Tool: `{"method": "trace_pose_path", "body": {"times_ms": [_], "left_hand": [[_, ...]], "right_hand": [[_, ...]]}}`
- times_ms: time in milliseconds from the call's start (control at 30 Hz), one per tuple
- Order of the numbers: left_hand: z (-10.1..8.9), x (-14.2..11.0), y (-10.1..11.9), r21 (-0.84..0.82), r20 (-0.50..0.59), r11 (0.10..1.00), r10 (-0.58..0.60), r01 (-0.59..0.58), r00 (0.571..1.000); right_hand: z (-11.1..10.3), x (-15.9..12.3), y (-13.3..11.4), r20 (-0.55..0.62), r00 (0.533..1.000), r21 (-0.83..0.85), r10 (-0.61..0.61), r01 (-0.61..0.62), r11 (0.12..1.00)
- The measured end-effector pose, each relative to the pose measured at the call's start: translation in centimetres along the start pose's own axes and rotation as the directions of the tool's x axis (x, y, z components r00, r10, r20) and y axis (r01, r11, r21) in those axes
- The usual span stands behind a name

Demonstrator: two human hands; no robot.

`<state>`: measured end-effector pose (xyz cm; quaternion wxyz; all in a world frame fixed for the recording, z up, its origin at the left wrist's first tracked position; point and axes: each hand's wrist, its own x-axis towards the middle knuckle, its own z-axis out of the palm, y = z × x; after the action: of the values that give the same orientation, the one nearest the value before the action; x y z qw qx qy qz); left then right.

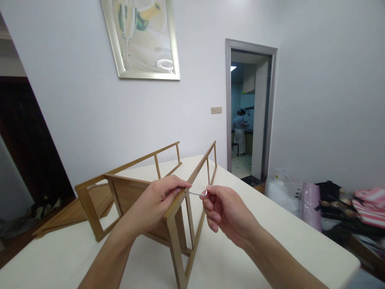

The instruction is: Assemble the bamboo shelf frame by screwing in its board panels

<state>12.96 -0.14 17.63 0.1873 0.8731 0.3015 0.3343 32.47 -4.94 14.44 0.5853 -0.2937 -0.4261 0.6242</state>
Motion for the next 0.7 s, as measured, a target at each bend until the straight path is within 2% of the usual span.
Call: {"method": "trace_pose_path", "body": {"times_ms": [267,567,700], "left_hand": [[-0.01,0.05,0.22,-0.001,0.007,1.000,-0.005,0.005,1.000],[-0.25,-0.05,0.51,0.005,-0.003,1.000,0.020,-0.020,1.000],[-0.26,-0.01,0.27,-0.019,-0.005,0.999,0.043,-0.043,0.999]], "right_hand": [[-0.10,0.25,-0.36,0.006,1.000,-0.082,-0.026,0.027,0.996],[-0.23,0.28,-0.12,-0.060,0.980,-0.334,-0.188,0.158,0.929],[-0.14,0.59,0.09,-0.103,0.974,-0.413,-0.200,0.141,0.900]]}}
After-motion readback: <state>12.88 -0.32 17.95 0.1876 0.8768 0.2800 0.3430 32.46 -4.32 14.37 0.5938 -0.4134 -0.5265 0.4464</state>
